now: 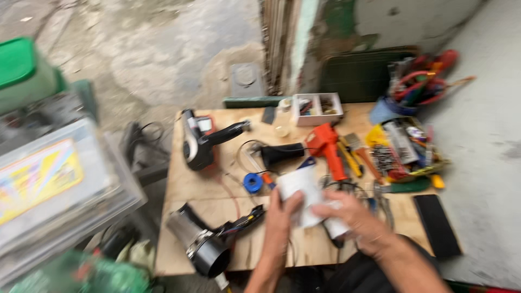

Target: The person holds a disassembled hair dryer and plugs its power cord into a power strip. They then apply a liquid from a small bottle onto the internal heating element and wipe the area with a white cloth. Finally, they reassemble the hair dryer by attaching the nozzle and casing.

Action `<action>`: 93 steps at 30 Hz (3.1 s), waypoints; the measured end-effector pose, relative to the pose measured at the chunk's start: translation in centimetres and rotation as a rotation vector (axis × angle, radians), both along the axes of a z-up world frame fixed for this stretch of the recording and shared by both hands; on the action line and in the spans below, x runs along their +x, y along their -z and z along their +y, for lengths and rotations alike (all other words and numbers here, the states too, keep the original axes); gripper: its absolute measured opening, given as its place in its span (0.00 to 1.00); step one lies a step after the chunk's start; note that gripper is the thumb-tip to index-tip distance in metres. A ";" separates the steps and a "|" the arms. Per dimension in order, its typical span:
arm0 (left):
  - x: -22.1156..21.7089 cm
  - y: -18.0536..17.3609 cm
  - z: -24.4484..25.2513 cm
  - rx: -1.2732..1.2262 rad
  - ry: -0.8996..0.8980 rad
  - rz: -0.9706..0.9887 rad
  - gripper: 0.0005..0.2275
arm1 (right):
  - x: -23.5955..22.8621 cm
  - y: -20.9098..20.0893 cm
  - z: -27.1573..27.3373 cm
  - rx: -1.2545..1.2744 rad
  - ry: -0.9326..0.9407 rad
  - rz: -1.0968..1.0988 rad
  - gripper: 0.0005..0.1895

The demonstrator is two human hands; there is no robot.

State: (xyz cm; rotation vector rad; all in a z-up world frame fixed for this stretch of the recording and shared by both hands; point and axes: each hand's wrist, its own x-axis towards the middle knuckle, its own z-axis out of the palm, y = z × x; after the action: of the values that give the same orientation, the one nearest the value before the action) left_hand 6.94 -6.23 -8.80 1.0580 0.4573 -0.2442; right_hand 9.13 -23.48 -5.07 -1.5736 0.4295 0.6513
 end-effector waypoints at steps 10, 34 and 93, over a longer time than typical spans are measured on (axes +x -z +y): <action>-11.8 1.5 11.2 0.652 -0.503 0.127 0.13 | 19.0 10.1 -16.3 -0.836 0.309 -0.553 0.26; -10.0 -1.4 16.7 0.720 -0.024 0.655 0.41 | -12.1 7.2 11.6 0.263 0.182 0.339 0.26; -9.2 4.0 15.0 0.044 -0.448 0.472 0.20 | -9.8 11.4 21.8 -0.364 -0.139 -0.574 0.04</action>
State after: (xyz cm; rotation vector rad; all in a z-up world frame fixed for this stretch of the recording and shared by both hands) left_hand -2.28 8.75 -12.83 0.9089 1.1122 -0.0809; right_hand -0.70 -1.71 -16.52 -2.0592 0.0028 0.2029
